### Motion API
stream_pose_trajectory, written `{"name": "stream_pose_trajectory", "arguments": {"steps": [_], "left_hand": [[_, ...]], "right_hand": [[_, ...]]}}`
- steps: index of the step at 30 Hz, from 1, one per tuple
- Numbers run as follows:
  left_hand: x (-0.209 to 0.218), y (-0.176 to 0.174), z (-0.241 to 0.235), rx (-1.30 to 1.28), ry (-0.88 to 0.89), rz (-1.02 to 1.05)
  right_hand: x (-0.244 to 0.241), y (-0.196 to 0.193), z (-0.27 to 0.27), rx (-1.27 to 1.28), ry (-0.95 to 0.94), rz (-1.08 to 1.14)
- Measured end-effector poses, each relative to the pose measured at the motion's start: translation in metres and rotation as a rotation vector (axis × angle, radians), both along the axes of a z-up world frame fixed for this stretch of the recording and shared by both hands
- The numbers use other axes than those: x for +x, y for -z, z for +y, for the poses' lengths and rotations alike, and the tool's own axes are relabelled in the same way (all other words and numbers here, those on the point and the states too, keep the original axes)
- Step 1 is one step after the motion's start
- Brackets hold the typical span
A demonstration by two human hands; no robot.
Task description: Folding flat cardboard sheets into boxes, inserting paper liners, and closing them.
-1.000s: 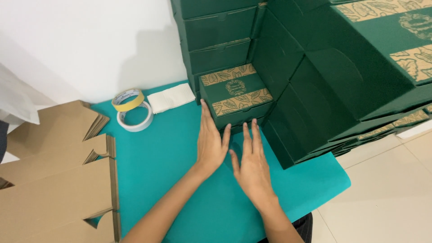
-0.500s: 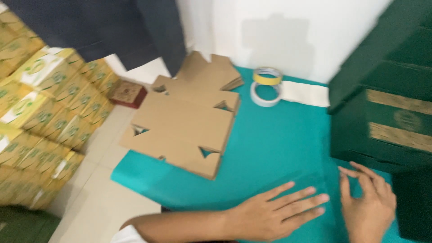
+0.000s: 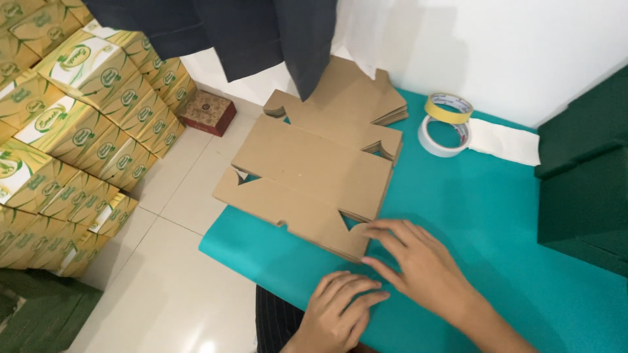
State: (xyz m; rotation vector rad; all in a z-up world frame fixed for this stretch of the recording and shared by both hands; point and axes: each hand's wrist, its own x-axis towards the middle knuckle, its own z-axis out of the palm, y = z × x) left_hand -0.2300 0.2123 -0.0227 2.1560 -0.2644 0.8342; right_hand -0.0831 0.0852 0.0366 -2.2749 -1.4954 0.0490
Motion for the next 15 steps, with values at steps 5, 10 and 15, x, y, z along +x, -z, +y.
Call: {"name": "stream_pose_trajectory", "arguments": {"steps": [5,10,15], "left_hand": [[-0.003,0.01,0.039,0.219,-0.029,0.002],[-0.006,0.009,0.072,0.17,-0.074,0.075],[-0.003,0.009,0.097,0.175,-0.215,0.057]], "right_hand": [[0.008,0.013,0.033,-0.318,-0.004,-0.1],[0.012,0.031,0.035,-0.362,0.009,-0.206],[0.013,0.019,0.04,-0.373,0.015,-0.174]]}}
